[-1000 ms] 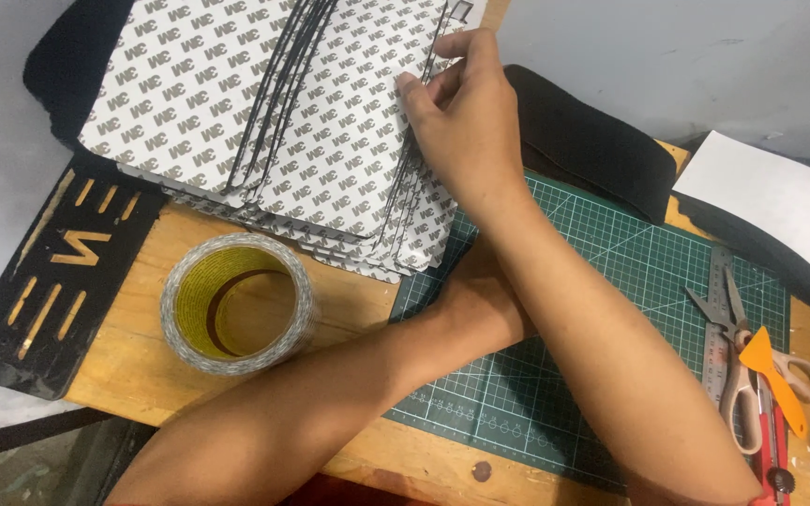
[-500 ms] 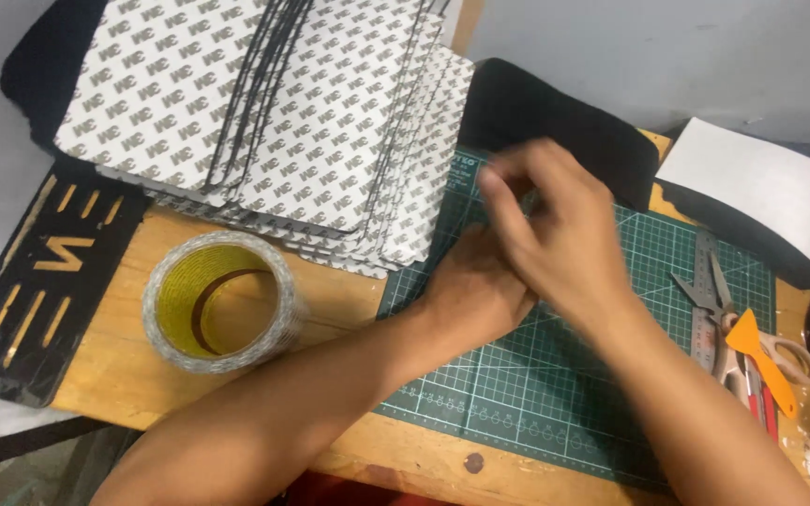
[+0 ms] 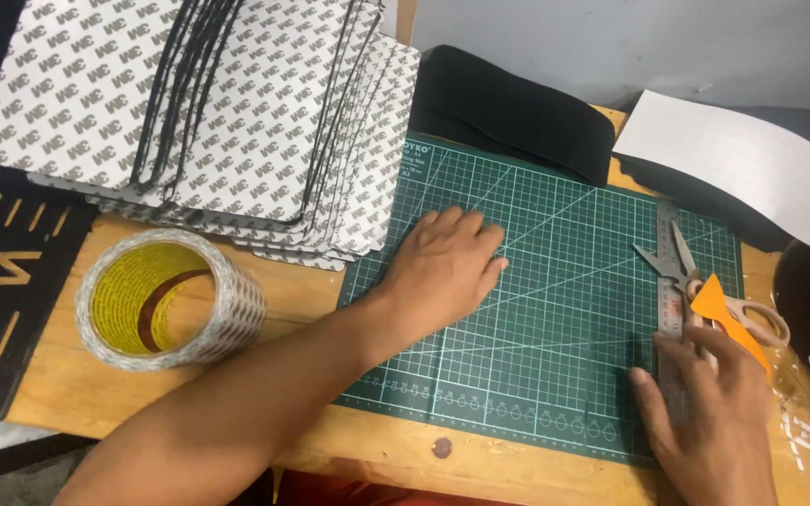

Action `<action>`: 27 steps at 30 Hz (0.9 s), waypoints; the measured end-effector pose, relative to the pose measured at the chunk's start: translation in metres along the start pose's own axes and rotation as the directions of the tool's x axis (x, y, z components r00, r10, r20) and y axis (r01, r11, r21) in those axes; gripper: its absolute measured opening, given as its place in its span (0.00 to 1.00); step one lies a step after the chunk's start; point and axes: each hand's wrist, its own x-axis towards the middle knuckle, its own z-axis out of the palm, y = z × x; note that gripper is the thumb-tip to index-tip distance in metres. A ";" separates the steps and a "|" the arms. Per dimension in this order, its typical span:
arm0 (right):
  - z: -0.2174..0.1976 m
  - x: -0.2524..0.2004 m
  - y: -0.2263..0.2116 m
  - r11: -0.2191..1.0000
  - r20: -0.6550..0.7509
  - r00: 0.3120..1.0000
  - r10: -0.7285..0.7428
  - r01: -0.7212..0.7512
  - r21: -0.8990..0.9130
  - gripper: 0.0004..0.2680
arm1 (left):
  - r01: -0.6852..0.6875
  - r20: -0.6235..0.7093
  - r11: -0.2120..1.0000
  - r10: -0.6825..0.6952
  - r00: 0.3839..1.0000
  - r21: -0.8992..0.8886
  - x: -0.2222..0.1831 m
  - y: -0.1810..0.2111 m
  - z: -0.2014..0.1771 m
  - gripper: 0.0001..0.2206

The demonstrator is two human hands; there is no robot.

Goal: Apply adhesive tape and smooth components on a cutting mat

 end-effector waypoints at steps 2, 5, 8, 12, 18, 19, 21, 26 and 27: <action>0.003 -0.016 0.008 0.999 -0.009 0.999 0.036 -0.036 0.026 0.17 | -0.013 -0.031 1.000 0.014 0.999 0.007 -0.002 -0.001 0.004 0.12; 0.007 -0.022 0.012 0.996 -0.012 0.999 0.037 -0.036 0.077 0.15 | -0.019 -0.010 1.000 0.019 1.000 -0.005 -0.003 -0.001 -0.001 0.13; 0.003 -0.020 0.008 0.993 -0.008 1.000 -0.003 0.004 0.118 0.13 | -0.020 0.067 1.000 0.021 0.998 -0.011 -0.001 0.002 -0.007 0.13; 0.003 -0.027 0.014 0.995 0.042 0.996 0.073 -0.076 0.069 0.15 | -0.014 0.082 1.000 0.012 0.997 0.025 -0.002 0.001 -0.008 0.13; -0.007 -0.022 0.006 1.000 0.004 1.000 0.017 -0.017 0.000 0.13 | -0.025 0.065 0.998 0.021 0.998 0.058 -0.002 -0.001 -0.006 0.13; -0.004 -0.023 0.009 1.000 0.003 1.000 0.022 -0.022 -0.003 0.13 | -0.030 0.066 0.998 0.027 0.997 0.056 -0.001 -0.002 -0.005 0.13; 0.002 -0.029 0.014 0.998 0.023 1.000 0.011 -0.012 0.060 0.14 | -0.049 0.021 0.996 0.047 0.999 0.078 -0.003 -0.003 -0.001 0.12; -0.003 -0.024 0.021 0.999 0.058 0.998 0.023 -0.025 0.033 0.15 | -0.031 0.042 0.996 0.028 0.999 0.082 -0.002 -0.003 0.000 0.13; -0.003 -0.024 0.024 0.999 0.076 0.997 0.033 -0.035 0.015 0.16 | -0.033 0.041 0.995 0.029 0.999 0.096 -0.001 -0.003 0.001 0.13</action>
